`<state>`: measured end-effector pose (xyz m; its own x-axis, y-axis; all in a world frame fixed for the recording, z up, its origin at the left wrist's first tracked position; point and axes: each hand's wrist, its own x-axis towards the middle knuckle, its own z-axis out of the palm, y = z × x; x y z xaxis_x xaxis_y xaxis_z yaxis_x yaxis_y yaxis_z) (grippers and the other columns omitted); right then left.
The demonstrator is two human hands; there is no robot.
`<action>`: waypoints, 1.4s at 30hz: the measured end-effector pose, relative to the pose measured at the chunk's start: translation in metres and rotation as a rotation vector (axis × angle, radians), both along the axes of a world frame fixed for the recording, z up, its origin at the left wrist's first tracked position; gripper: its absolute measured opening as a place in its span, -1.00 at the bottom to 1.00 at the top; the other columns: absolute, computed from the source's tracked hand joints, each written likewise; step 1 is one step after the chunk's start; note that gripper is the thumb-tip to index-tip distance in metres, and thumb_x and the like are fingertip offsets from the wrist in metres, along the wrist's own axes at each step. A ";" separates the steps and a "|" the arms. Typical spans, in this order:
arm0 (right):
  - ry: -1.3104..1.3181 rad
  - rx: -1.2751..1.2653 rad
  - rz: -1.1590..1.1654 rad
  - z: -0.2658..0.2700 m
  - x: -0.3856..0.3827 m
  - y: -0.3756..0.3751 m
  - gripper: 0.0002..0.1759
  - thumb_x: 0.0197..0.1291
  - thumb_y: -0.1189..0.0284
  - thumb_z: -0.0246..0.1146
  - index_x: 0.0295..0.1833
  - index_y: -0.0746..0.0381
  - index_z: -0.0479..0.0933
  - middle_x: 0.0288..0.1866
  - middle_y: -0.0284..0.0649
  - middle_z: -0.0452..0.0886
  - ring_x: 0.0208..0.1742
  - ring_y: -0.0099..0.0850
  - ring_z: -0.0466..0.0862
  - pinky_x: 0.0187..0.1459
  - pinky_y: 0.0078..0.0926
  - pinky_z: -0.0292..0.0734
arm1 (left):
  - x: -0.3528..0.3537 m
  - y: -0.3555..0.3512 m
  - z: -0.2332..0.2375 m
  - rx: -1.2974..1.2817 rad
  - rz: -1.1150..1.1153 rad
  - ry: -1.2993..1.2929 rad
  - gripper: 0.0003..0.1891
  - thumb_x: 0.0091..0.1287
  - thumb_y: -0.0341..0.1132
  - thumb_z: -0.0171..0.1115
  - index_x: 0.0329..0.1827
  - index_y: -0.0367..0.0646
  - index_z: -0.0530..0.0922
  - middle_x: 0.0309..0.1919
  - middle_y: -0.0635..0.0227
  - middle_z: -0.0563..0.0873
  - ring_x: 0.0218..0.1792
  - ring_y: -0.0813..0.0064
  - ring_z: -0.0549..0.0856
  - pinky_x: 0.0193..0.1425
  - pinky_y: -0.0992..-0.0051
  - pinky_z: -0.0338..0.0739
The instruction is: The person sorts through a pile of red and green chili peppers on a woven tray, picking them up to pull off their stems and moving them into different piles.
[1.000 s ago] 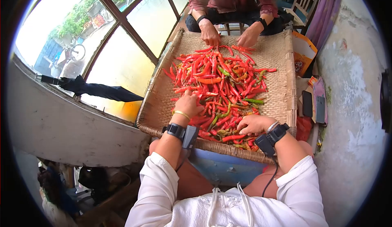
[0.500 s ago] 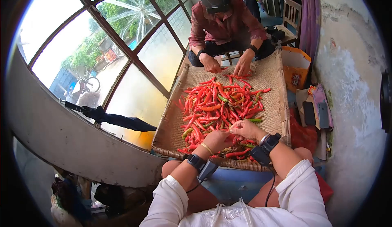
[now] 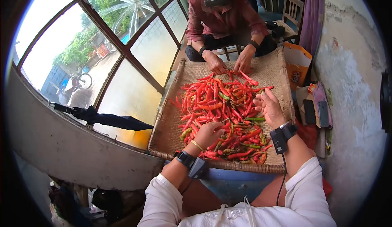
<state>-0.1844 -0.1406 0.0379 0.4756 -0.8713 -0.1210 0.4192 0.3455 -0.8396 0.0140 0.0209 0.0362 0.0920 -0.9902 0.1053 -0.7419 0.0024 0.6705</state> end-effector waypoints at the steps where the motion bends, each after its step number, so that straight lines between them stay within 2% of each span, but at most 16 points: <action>1: 0.070 0.007 0.032 0.001 0.000 0.002 -0.36 0.19 0.34 0.11 0.29 0.35 0.05 -0.11 -0.20 0.45 -0.31 -0.56 0.56 -0.42 -0.67 0.48 | 0.001 -0.001 0.000 0.005 -0.002 0.004 -0.75 0.10 -0.34 0.20 -0.20 -0.28 0.55 -0.38 0.10 0.61 -0.32 0.20 0.62 -0.22 0.37 0.49; 5: 0.435 -0.228 0.405 -0.004 0.008 0.019 -0.63 0.17 0.40 0.12 0.07 0.35 0.39 -0.18 -0.25 0.53 -0.29 -0.57 0.56 -0.35 -0.66 0.47 | -0.001 -0.013 0.005 0.013 -0.128 0.044 -0.76 0.10 -0.38 0.20 -0.18 -0.28 0.54 -0.39 0.12 0.60 -0.34 0.24 0.61 -0.24 0.39 0.48; 7: 0.436 -0.661 0.377 -0.016 0.016 0.032 -0.70 0.11 0.41 0.18 -0.06 0.33 0.49 -0.22 -0.20 0.57 -0.18 -0.44 0.57 -0.15 -0.58 0.47 | -0.006 -0.016 0.008 0.034 -0.192 0.049 -0.77 0.10 -0.41 0.21 -0.17 -0.27 0.54 -0.40 0.14 0.59 -0.34 0.28 0.60 -0.25 0.42 0.47; 9: 0.517 -1.072 0.419 -0.020 0.017 0.033 -0.68 0.06 0.39 0.21 -0.07 0.31 0.49 -0.20 -0.14 0.58 -0.14 -0.41 0.57 -0.14 -0.53 0.46 | -0.013 -0.020 0.010 -0.009 -0.299 0.060 -0.77 0.09 -0.42 0.21 -0.17 -0.26 0.54 -0.39 0.14 0.59 -0.32 0.27 0.60 -0.23 0.42 0.47; 13: 0.670 -0.715 0.634 -0.007 0.015 0.045 -0.67 0.03 0.37 0.22 -0.08 0.30 0.50 -0.32 -0.18 0.62 -0.27 -0.36 0.60 -0.19 -0.45 0.46 | -0.018 -0.026 0.001 -0.001 -0.361 -0.011 -0.76 0.02 -0.40 0.26 -0.23 -0.23 0.55 -0.39 0.15 0.59 -0.32 0.23 0.59 -0.23 0.40 0.47; 15: 0.688 -0.852 0.581 -0.014 0.016 0.041 -0.69 0.03 0.38 0.22 -0.09 0.28 0.51 -0.40 -0.20 0.62 -0.36 -0.42 0.60 -0.24 -0.46 0.46 | -0.017 -0.029 -0.004 -0.025 -0.377 -0.064 -0.79 -0.01 -0.39 0.28 -0.28 -0.22 0.55 -0.42 0.18 0.59 -0.34 0.23 0.59 -0.25 0.39 0.48; 17: 0.662 -0.480 0.730 -0.004 0.012 0.037 -0.70 0.00 0.37 0.24 -0.12 0.25 0.53 -0.38 -0.15 0.61 -0.35 -0.40 0.59 -0.26 -0.47 0.45 | -0.018 -0.030 -0.004 -0.049 -0.306 -0.044 -0.82 -0.01 -0.40 0.28 -0.33 -0.21 0.56 -0.44 0.22 0.59 -0.37 0.26 0.60 -0.28 0.40 0.49; 18: 0.584 -0.774 0.660 -0.011 0.013 0.034 -0.72 -0.04 0.34 0.26 -0.20 0.26 0.55 -0.38 -0.11 0.59 -0.35 -0.32 0.59 -0.28 -0.44 0.44 | -0.017 -0.030 -0.003 -0.070 -0.275 -0.026 -0.84 -0.01 -0.40 0.29 -0.35 -0.20 0.56 -0.46 0.24 0.60 -0.40 0.29 0.60 -0.31 0.42 0.50; 21: 0.718 -1.010 0.692 -0.013 0.012 0.030 -0.72 -0.07 0.31 0.28 -0.29 0.28 0.56 -0.36 -0.11 0.59 -0.34 -0.26 0.58 -0.28 -0.41 0.43 | -0.016 -0.029 -0.002 -0.050 -0.322 0.002 -0.84 -0.02 -0.41 0.29 -0.36 -0.20 0.56 -0.45 0.25 0.60 -0.41 0.30 0.61 -0.32 0.43 0.50; 25: 0.791 -0.950 0.789 -0.016 0.011 0.035 -0.73 -0.11 0.32 0.27 -0.34 0.30 0.55 -0.46 -0.12 0.59 -0.39 -0.29 0.59 -0.31 -0.42 0.43 | -0.013 -0.027 -0.002 -0.034 -0.357 -0.025 -0.81 -0.05 -0.42 0.32 -0.36 -0.22 0.56 -0.41 0.26 0.60 -0.37 0.31 0.61 -0.30 0.43 0.50; 27: 0.768 -0.713 0.769 -0.011 0.008 0.034 -0.81 -0.05 0.42 0.22 -0.34 0.34 0.53 -0.59 -0.27 0.55 -0.59 -0.52 0.54 -0.50 -0.55 0.42 | -0.008 -0.029 -0.001 -0.235 -0.218 -0.002 -0.73 -0.06 -0.43 0.34 -0.26 -0.22 0.53 -0.21 0.25 0.57 -0.34 0.32 0.61 -0.27 0.43 0.51; 31: 0.734 -0.410 0.726 0.006 0.004 0.017 -0.87 0.07 0.46 0.18 -0.34 0.31 0.48 -0.58 -0.38 0.50 -0.65 -0.65 0.52 -0.66 -0.69 0.34 | 0.025 -0.039 -0.001 -0.230 0.113 -0.235 -0.74 0.03 -0.35 0.28 -0.19 -0.17 0.53 -0.18 0.24 0.57 -0.22 0.28 0.59 -0.18 0.41 0.51; 33: 0.698 -0.298 0.678 0.011 0.000 0.009 -0.88 0.11 0.46 0.16 -0.33 0.30 0.47 -0.56 -0.41 0.49 -0.65 -0.68 0.52 -0.70 -0.75 0.31 | 0.040 -0.044 -0.005 -0.332 0.101 -0.441 -0.68 0.01 -0.30 0.26 -0.14 -0.10 0.51 -0.16 0.29 0.57 -0.14 0.23 0.53 -0.04 0.34 0.44; 36: 0.403 -0.146 0.579 0.003 -0.001 0.005 -0.88 0.16 0.46 0.13 -0.29 0.30 0.44 -0.51 -0.47 0.47 -0.64 -0.73 0.51 -0.74 -0.85 0.28 | 0.048 -0.047 -0.019 -0.301 0.095 -0.586 -0.67 0.02 -0.29 0.24 -0.12 -0.13 0.49 -0.17 0.25 0.57 -0.20 0.22 0.56 -0.12 0.34 0.49; 38: 0.400 -0.144 0.614 0.002 0.002 0.010 -0.88 0.16 0.46 0.14 -0.28 0.30 0.45 -0.51 -0.47 0.47 -0.63 -0.73 0.52 -0.74 -0.85 0.28 | 0.045 -0.046 -0.024 0.050 0.137 -0.544 -0.69 0.02 -0.29 0.23 -0.16 -0.18 0.47 -0.16 0.21 0.57 -0.25 0.20 0.59 -0.22 0.32 0.52; 42: 0.444 -0.156 0.707 0.002 0.000 0.009 -0.88 0.17 0.43 0.13 -0.29 0.27 0.46 -0.52 -0.46 0.49 -0.63 -0.74 0.50 -0.71 -0.86 0.26 | 0.041 -0.048 -0.021 0.101 0.283 -0.553 -0.73 0.01 -0.28 0.25 -0.24 -0.17 0.47 -0.24 0.22 0.55 -0.31 0.19 0.62 -0.32 0.30 0.53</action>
<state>-0.1843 -0.1316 0.0398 0.8513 -0.4087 -0.3289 -0.2321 0.2690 -0.9348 0.0550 -0.0274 0.0156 0.3103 -0.9431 0.1192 -0.9418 -0.2878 0.1739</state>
